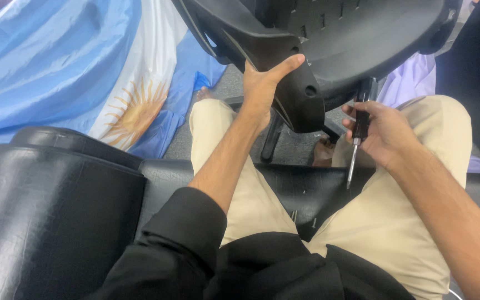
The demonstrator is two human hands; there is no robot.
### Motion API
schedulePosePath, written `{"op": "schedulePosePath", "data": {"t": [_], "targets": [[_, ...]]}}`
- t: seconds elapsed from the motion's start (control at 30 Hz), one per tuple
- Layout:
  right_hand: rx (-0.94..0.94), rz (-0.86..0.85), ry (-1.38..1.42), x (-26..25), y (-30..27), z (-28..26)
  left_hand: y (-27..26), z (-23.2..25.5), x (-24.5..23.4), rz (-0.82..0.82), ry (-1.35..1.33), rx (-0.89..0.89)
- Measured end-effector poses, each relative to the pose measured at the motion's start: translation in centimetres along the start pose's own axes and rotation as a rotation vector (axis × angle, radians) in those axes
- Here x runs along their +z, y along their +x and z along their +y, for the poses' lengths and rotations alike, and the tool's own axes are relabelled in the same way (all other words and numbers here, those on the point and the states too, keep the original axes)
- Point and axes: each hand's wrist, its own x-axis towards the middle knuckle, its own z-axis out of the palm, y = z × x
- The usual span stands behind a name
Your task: The person uses a screwdriver to tighten screws on the underside of a black office chair, securing the armrests to the seat. The chair is held between the legs while the person works on the fasteners.
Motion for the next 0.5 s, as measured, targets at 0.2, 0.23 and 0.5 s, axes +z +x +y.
{"op": "schedulePosePath", "data": {"t": [0.2, 0.23, 0.5], "targets": [[-0.477, -0.165, -0.332, -7.3, -3.7, -5.1, 0.8, -1.5, -0.4, 0.011, 0.01, 0.074], [-0.54, -0.138, -0.391, -9.6, -4.7, -5.1, 1.1, -1.9, -0.6, 0.007, 0.033, 0.108], [-0.286, 0.43, -0.832, -25.5, -8.5, 5.7, 2.2, -2.5, -0.3, -0.006, 0.023, 0.08]]}}
